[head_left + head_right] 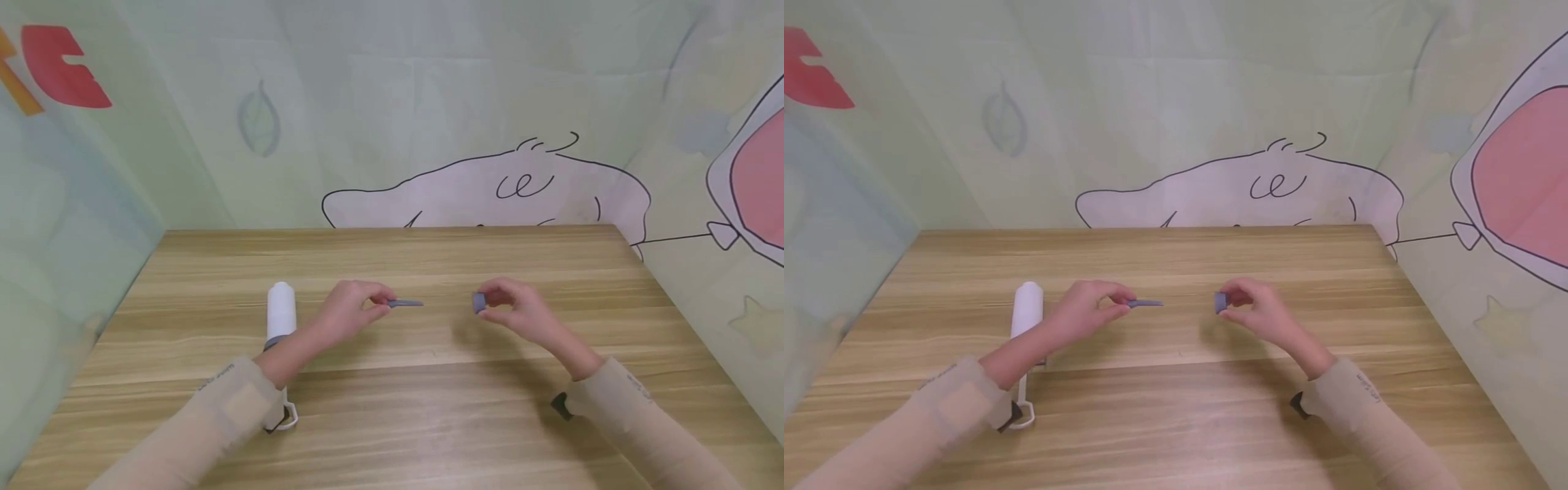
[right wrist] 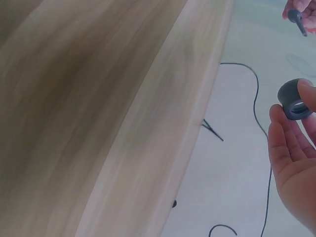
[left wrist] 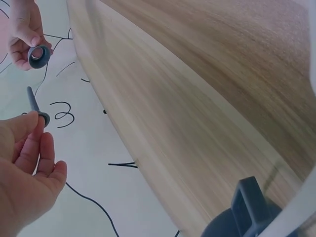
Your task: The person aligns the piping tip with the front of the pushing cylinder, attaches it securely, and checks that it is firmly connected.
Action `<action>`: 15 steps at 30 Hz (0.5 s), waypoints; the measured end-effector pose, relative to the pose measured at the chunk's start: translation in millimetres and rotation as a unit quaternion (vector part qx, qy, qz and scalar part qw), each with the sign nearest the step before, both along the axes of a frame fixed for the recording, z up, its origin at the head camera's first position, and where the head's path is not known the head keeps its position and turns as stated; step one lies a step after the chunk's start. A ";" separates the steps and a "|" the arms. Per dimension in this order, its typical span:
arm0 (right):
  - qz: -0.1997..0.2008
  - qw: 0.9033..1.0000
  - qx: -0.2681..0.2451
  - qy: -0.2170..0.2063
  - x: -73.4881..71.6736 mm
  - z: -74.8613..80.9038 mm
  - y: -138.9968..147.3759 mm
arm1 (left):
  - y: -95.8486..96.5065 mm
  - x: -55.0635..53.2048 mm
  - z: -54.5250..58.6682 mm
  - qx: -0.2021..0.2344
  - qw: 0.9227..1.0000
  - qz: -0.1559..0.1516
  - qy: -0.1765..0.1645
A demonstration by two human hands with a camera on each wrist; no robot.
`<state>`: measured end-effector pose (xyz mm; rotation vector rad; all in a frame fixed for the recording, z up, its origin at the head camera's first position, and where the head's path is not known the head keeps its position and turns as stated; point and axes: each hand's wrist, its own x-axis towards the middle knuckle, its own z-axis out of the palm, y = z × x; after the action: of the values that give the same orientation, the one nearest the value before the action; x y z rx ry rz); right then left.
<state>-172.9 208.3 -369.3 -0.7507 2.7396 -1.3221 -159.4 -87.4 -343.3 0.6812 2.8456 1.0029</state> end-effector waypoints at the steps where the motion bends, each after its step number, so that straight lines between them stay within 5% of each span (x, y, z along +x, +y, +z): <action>1: -0.001 1.000 -0.008 -0.004 0.5 0.0 -1.3 | 0.5 0.4 0.3 0.002 1.000 -0.001 -0.002; 15: 0.025 0.997 -0.063 -0.034 7.0 5.3 -23.6 | 10.3 5.8 2.0 0.019 1.000 -0.017 0.008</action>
<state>-165.9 184.7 -364.1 -0.7616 2.5883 -1.4930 -153.6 -77.1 -341.3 0.7404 2.8254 1.0528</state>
